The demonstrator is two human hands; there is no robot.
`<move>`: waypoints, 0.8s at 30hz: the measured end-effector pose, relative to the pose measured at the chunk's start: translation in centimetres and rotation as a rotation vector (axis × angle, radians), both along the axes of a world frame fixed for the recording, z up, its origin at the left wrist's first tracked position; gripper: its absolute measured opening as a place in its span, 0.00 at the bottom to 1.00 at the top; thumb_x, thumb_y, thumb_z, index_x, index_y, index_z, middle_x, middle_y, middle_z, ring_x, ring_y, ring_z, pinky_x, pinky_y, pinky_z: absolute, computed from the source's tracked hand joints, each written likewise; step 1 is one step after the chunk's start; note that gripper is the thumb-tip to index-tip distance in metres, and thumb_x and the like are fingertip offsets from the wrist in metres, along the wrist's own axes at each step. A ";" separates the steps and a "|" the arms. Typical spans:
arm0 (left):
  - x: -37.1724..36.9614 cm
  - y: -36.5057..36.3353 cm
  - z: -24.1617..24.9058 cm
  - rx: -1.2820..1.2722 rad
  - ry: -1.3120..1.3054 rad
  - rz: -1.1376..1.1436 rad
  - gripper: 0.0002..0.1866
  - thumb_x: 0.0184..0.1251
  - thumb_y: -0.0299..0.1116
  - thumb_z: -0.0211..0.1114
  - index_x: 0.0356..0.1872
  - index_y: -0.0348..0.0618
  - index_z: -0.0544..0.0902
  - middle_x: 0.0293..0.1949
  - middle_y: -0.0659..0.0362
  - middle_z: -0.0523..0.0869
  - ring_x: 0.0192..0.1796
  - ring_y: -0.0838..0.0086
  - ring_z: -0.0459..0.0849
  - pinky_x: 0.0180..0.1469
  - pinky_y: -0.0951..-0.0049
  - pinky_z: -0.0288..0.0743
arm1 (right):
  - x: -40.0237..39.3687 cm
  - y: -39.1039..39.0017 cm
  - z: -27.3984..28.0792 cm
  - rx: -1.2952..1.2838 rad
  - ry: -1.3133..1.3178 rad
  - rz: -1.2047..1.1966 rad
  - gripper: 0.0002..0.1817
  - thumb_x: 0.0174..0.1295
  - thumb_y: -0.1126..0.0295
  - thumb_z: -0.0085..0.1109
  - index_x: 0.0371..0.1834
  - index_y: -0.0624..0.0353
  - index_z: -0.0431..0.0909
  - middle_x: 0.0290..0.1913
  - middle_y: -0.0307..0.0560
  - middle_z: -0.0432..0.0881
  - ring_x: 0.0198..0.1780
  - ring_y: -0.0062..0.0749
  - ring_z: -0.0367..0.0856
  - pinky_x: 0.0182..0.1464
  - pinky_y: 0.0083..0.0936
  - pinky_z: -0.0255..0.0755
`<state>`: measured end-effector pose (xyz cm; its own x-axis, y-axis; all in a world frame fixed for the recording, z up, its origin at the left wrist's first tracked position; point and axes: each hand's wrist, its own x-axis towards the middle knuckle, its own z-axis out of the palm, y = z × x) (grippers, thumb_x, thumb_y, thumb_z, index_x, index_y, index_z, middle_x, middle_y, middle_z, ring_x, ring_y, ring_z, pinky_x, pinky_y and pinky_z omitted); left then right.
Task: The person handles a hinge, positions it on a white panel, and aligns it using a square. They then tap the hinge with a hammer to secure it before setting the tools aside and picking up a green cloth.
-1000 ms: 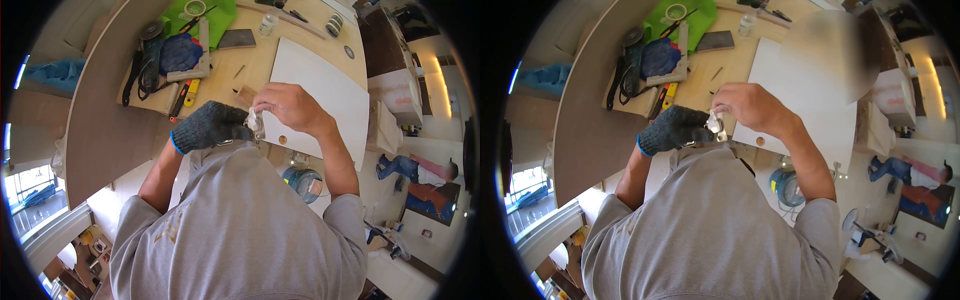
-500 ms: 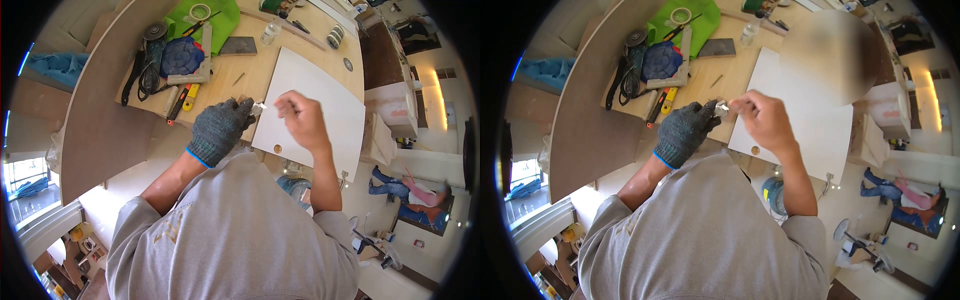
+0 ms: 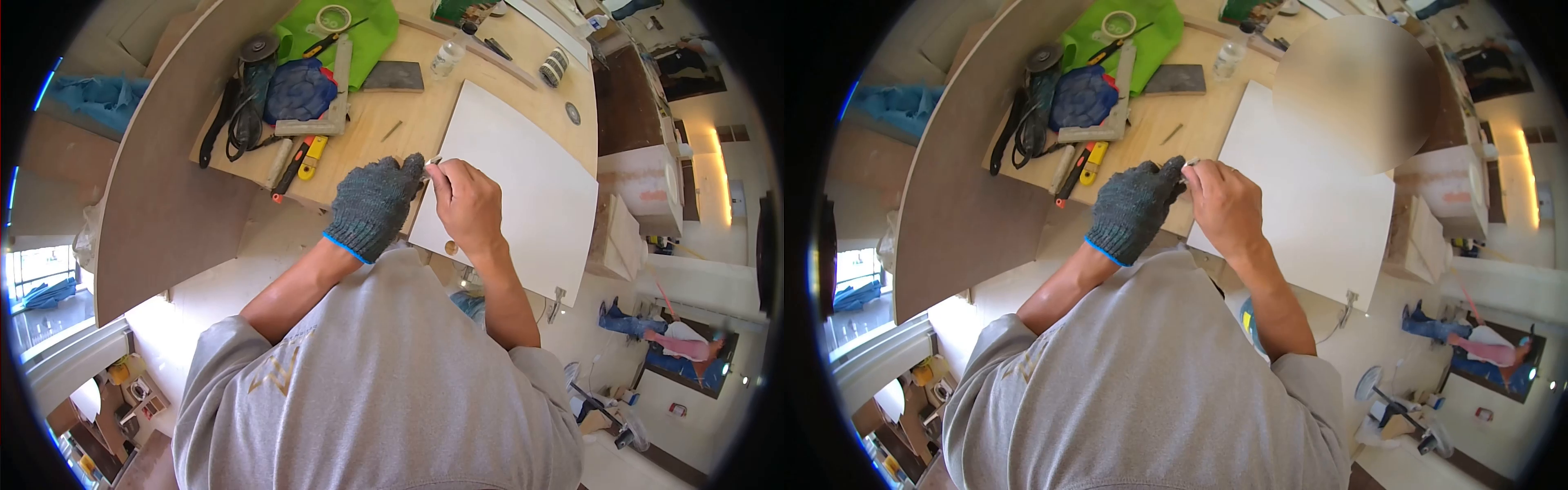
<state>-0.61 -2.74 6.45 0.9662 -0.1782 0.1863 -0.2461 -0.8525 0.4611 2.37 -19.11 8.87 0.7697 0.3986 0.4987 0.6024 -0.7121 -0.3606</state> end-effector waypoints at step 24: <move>1.3 2.0 -0.2 -0.476 0.026 0.030 0.15 0.66 0.39 0.72 0.49 0.43 0.87 0.39 0.46 0.89 0.42 0.49 0.87 0.43 0.57 0.80 | 1.2 -0.3 0.5 0.436 0.305 0.120 0.06 0.68 0.72 0.69 0.39 0.64 0.86 0.29 0.44 0.85 0.26 0.20 0.78 0.30 0.21 0.73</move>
<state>0.69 -0.79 6.23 0.9749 -0.0508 0.2166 -0.2082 -0.5520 0.8075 3.55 -19.41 9.38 0.8671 0.2984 0.3988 0.4922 -0.3904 -0.7780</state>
